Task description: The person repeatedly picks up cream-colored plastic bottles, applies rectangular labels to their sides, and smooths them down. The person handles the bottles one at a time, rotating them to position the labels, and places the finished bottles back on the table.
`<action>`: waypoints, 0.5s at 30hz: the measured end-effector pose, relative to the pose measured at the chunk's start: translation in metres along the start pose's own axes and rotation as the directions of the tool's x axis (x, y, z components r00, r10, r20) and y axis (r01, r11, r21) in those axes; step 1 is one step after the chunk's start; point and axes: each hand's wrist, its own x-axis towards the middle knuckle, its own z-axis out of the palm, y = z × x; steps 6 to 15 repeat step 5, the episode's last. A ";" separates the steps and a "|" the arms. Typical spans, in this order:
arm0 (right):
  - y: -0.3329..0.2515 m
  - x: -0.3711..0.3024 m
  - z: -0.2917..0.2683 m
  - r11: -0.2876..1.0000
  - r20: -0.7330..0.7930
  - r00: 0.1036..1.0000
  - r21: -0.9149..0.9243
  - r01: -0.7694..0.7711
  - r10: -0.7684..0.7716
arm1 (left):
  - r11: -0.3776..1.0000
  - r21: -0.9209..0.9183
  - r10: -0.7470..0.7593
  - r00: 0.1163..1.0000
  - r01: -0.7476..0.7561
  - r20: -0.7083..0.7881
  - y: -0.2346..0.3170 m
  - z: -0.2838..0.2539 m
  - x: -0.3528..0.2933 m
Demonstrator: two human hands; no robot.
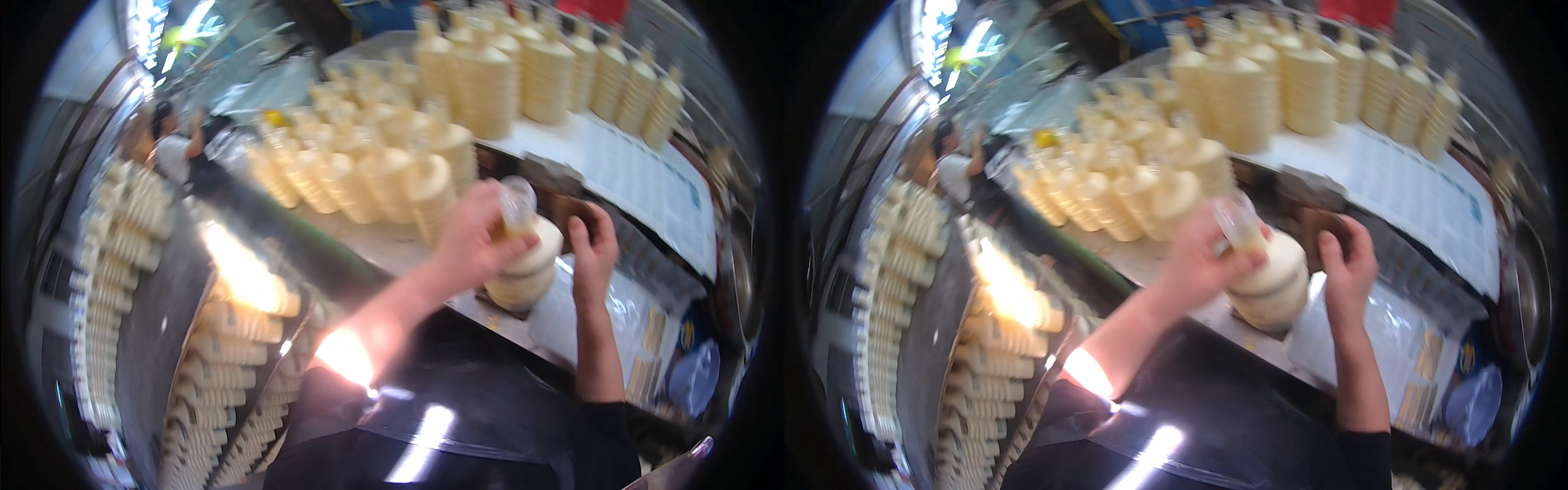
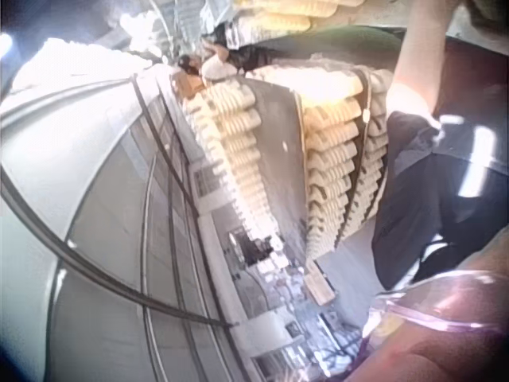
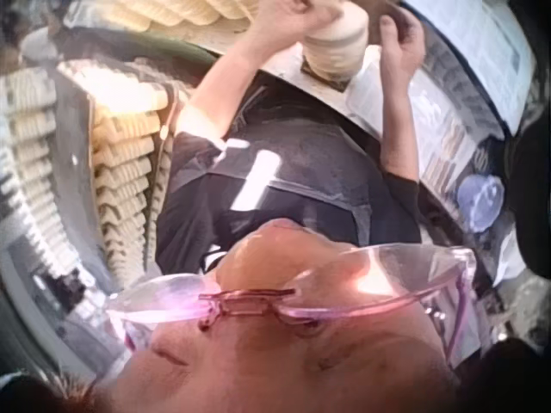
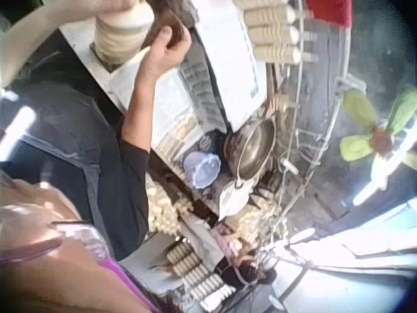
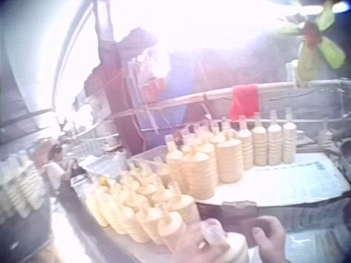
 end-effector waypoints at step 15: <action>-0.009 0.019 0.013 0.981 0.060 0.998 0.192 0.010 -0.022 | 0.994 0.072 -0.068 0.978 0.084 -0.198 0.047 -0.046 -0.037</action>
